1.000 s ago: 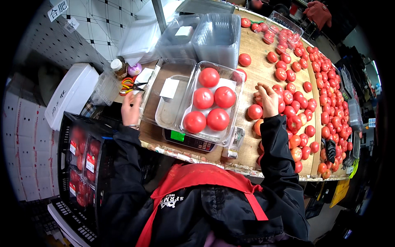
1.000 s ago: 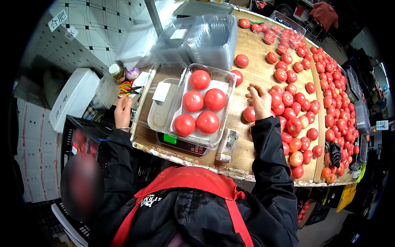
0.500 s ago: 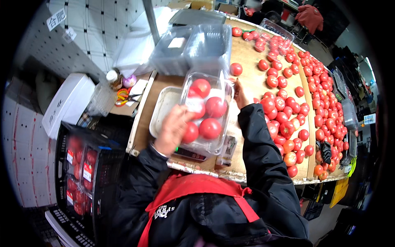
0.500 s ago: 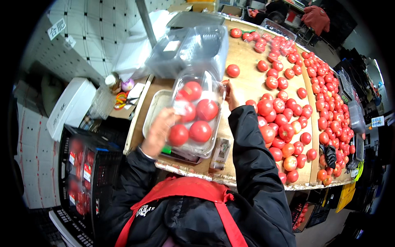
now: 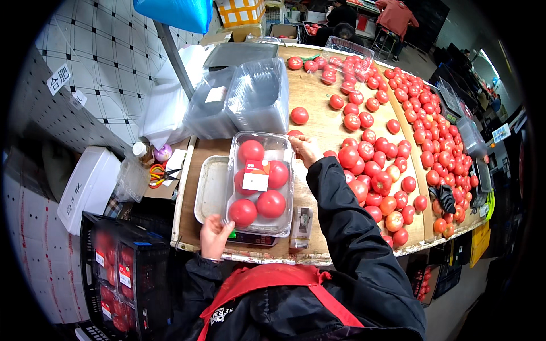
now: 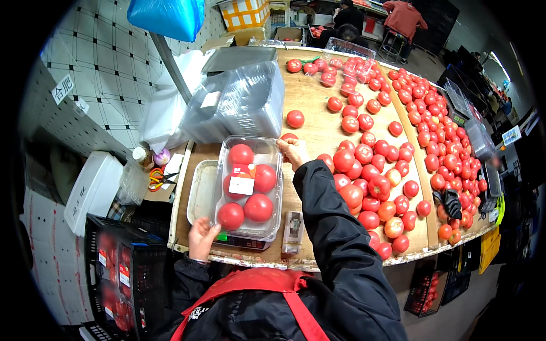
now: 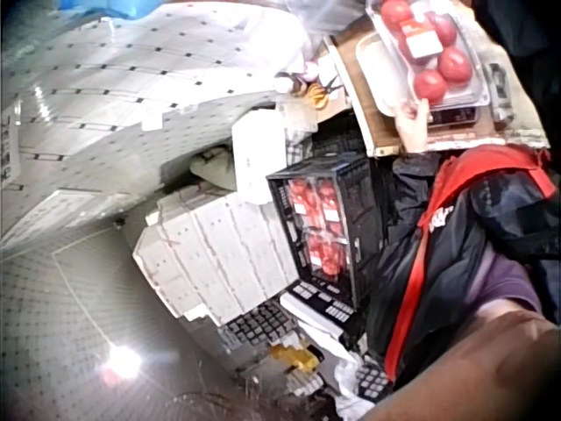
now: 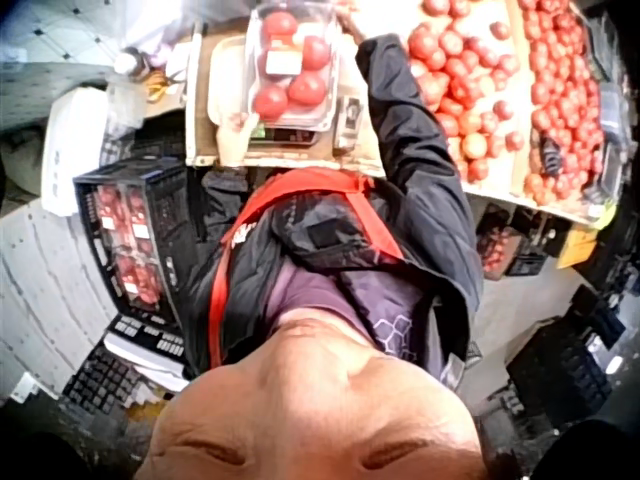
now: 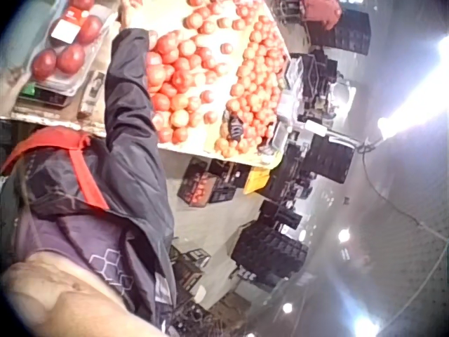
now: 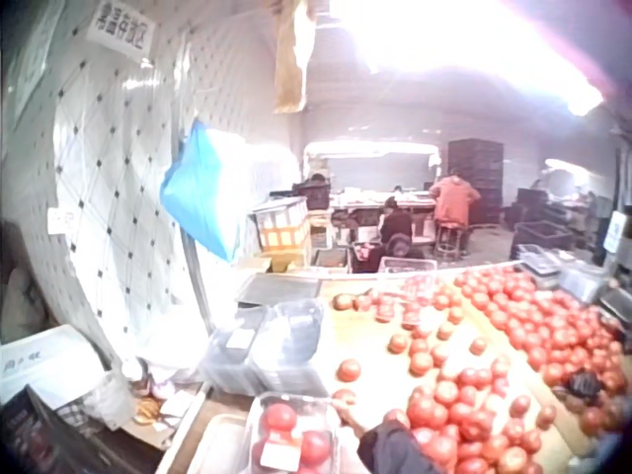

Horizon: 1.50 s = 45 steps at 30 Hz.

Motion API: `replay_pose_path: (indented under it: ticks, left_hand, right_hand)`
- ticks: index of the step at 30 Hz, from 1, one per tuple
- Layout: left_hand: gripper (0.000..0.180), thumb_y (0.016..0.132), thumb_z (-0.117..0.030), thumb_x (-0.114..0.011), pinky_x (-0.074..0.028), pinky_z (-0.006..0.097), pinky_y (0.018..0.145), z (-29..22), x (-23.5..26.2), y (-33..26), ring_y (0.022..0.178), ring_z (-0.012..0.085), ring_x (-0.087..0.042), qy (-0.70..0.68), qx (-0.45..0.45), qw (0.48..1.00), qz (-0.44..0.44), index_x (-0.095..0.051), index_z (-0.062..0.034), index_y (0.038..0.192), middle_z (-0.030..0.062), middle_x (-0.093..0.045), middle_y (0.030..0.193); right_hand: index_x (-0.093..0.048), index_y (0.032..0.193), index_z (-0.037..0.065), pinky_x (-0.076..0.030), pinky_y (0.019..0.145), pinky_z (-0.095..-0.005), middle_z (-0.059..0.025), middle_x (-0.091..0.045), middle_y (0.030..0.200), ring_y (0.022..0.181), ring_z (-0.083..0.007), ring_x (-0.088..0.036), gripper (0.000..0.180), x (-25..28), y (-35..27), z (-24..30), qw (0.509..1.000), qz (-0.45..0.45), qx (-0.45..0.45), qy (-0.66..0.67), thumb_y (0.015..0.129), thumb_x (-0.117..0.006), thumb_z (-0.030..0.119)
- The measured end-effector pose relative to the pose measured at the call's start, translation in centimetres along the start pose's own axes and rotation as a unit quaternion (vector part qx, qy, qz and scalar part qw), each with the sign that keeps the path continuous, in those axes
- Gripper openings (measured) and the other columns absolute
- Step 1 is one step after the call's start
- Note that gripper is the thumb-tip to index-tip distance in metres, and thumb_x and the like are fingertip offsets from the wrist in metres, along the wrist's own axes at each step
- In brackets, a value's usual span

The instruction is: The person selects red tomatoes from a bulk display, places them into clear plastic containers, weighs the containers on a digital scale, and stacks the filled containers into a black crate. The process is repeated multiple times throughout the clip.

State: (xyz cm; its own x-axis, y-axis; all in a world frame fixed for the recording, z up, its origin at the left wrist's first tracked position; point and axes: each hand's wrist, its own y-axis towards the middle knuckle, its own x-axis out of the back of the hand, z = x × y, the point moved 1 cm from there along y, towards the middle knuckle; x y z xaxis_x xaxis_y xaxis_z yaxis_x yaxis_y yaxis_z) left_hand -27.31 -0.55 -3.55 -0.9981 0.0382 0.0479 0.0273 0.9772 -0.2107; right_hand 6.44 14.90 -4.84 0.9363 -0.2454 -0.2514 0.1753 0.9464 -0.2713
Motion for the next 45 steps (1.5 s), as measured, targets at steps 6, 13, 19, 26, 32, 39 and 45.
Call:
replay_pose_path:
  ticks: [6,13,19,26,32,39,45]
  left_hand:
    - [0.017,0.088,-0.01,-0.059,-0.055,0.029,0.061,-0.4,2.1,2.3,0.065,0.0175,-0.063,-0.176,0.105,0.978,0.031,-0.049,-0.0038,0.1,0.0079,-0.062,0.081]
    - [0.021,0.093,-0.009,-0.052,-0.055,0.028,0.064,-1.1,6.5,6.9,0.074,0.0141,-0.063,-0.221,0.091,0.97,0.046,-0.053,-0.0031,0.113,0.0054,-0.063,0.088]
    - [0.017,0.096,-0.017,-0.05,-0.053,0.027,0.056,0.5,8.6,3.6,0.062,0.0151,-0.061,-0.12,0.132,0.974,0.14,-0.057,-0.0015,0.096,0.0064,-0.06,0.076]
    - [0.03,0.095,-0.031,-0.049,-0.046,0.029,0.05,0.3,9.6,6.9,0.06,0.0167,-0.057,-0.19,0.164,0.955,0.158,-0.058,-0.003,0.092,0.0052,-0.056,0.074]
    - [0.021,0.093,-0.02,-0.054,-0.033,0.025,0.04,0.7,8.2,7.5,0.043,0.0119,-0.044,-0.155,0.098,0.979,0.086,-0.057,-0.0035,0.082,0.0019,-0.048,0.06]
    - [0.022,0.096,-0.023,-0.051,-0.032,0.025,0.04,1.0,7.3,6.8,0.043,0.0116,-0.044,-0.156,0.093,0.983,0.016,-0.057,-0.0052,0.085,0.0026,-0.051,0.062]
    - [0.027,0.096,-0.026,-0.051,-0.042,0.026,0.046,3.1,-1.1,-2.7,0.051,0.013,-0.053,-0.132,0.172,0.97,0.106,-0.061,-0.0011,0.092,0.0066,-0.06,0.072]
  right_hand:
    - [-0.061,0.084,0.003,-0.048,0.054,-0.0281,-0.0014,-0.057,0.071,0.056,-0.0106,-0.054,0.017,-0.9,-3.7,1.7,0.999,-0.027,0.013,0.03,0.088,-0.063,0.02]
    - [-0.052,0.095,-0.004,-0.055,0.061,-0.0268,-0.0095,-0.06,0.08,0.071,-0.0206,-0.067,0.018,-1.6,-14.9,-3.9,0.992,-0.047,-0.055,0.099,0.094,-0.055,0.014]
    - [-0.053,0.095,-0.003,-0.055,0.062,-0.0275,-0.0129,-0.062,0.084,0.076,-0.023,-0.069,0.019,-3.8,-21.5,-7.5,0.986,-0.064,-0.102,0.117,0.094,-0.055,0.016]
    - [-0.053,0.092,-0.003,-0.053,0.059,-0.0265,-0.0123,-0.062,0.082,0.07,-0.0205,-0.067,0.02,-5.3,-22.7,-8.6,0.986,-0.087,-0.076,0.123,0.094,-0.055,0.016]
    - [-0.053,0.091,-0.003,-0.054,0.059,-0.0261,-0.0139,-0.063,0.082,0.069,-0.0215,-0.067,0.019,-4.6,-22.1,-9.0,0.988,-0.062,-0.068,0.126,0.093,-0.055,0.015]
    - [-0.057,0.094,0.001,-0.052,0.059,-0.0259,-0.0102,-0.065,0.085,0.068,-0.0175,-0.066,0.019,-3.9,-23.0,-8.5,0.99,-0.018,-0.087,0.112,0.095,-0.054,0.02]
    - [-0.06,0.095,-0.001,-0.051,0.057,-0.026,-0.0113,-0.066,0.084,0.065,-0.0174,-0.066,0.021,5.1,-28.5,-14.0,0.975,-0.016,-0.207,0.081,0.094,-0.048,0.016]
